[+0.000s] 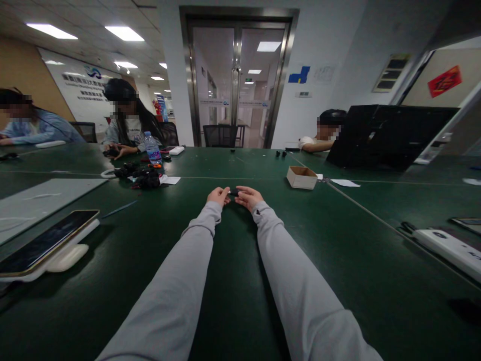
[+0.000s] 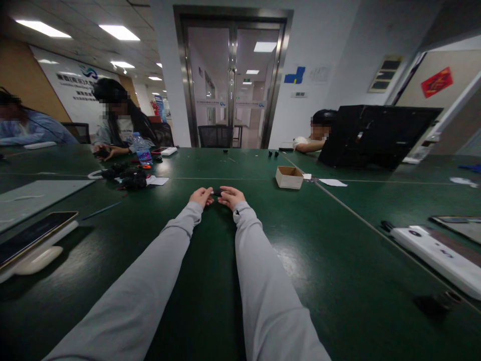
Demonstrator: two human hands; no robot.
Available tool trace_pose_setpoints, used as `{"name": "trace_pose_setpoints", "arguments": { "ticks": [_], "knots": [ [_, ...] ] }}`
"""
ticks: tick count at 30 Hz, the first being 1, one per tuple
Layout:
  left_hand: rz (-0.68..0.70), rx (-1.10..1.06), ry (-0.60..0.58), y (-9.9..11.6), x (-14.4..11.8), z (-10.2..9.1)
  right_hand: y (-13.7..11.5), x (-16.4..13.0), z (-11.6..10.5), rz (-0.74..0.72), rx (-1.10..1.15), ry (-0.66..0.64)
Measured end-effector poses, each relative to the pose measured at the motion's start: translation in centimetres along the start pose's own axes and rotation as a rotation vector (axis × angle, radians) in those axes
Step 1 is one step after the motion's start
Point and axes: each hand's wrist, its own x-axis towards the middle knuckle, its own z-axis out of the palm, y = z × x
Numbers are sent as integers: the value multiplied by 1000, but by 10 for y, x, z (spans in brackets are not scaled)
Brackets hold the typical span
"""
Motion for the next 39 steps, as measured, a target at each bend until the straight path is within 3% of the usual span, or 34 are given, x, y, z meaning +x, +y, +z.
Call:
{"name": "trace_pose_setpoints", "arguments": {
  "ticks": [21,39],
  "knots": [
    [-20,177,30,4,0,-2,-4,-5,2,-16,1,-47],
    [-10,350,-38,13,-3,-7,-5,-6,1,-3,13,-87]
  ]
}}
